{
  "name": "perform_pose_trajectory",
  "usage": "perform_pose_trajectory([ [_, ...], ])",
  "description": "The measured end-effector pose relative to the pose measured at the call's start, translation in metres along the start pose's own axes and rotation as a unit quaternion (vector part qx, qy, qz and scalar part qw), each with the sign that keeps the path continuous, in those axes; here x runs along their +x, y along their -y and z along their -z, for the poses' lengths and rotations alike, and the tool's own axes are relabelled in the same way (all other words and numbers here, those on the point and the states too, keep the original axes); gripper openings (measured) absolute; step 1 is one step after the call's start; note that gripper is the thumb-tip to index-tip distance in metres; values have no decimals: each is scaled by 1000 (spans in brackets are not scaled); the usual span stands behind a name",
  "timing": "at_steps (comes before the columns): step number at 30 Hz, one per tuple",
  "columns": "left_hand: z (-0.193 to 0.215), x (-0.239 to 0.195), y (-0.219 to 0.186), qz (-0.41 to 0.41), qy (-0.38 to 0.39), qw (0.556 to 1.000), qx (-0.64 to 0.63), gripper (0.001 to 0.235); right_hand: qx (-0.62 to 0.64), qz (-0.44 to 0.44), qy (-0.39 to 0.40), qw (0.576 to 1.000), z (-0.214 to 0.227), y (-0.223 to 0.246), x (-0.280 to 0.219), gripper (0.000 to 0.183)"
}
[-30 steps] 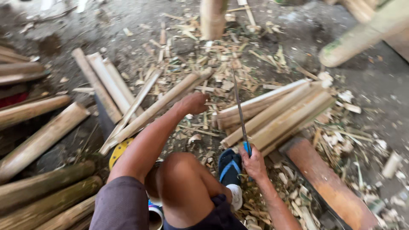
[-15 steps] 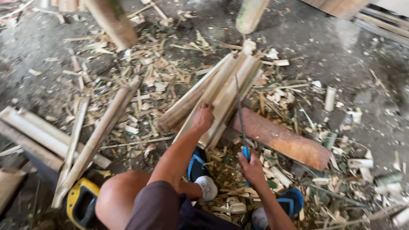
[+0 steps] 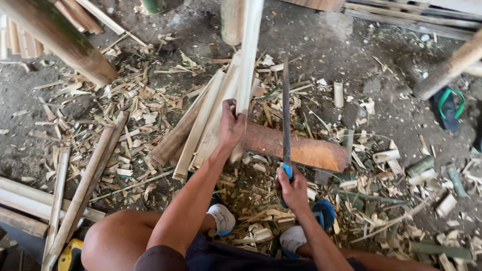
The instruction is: The person sits on the ground and uses a knife to shave and shape a piece of bamboo, repeatedly rotating it and removing thin strips. The person places the shaped pieces aside and continues working on the bamboo.
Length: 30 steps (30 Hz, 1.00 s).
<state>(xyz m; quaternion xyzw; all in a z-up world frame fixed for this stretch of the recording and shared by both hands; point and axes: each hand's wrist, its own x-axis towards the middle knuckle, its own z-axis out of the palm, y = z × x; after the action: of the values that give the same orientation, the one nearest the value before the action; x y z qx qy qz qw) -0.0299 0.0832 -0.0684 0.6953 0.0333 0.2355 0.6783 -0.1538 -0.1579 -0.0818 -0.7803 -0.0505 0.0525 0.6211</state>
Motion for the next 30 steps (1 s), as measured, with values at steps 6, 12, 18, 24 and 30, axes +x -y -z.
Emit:
perform_pose_trajectory([
  [6,-60,-27,-52,-86,76,993,-17,33,-3,-23,-84,996,51,53,-22,38],
  [12,-87,-41,-87,-178,191,965,36,73,-47,58,-47,996,79,124,-46,22],
  [18,-94,-41,-101,-248,291,919,98,74,-29,143,-21,989,92,191,-58,57],
  [24,-83,-46,-110,-250,348,892,143,74,-80,156,-9,984,90,223,-59,45],
  [30,-79,-49,-125,-247,393,877,126,72,-61,185,-32,980,92,235,-68,51],
])
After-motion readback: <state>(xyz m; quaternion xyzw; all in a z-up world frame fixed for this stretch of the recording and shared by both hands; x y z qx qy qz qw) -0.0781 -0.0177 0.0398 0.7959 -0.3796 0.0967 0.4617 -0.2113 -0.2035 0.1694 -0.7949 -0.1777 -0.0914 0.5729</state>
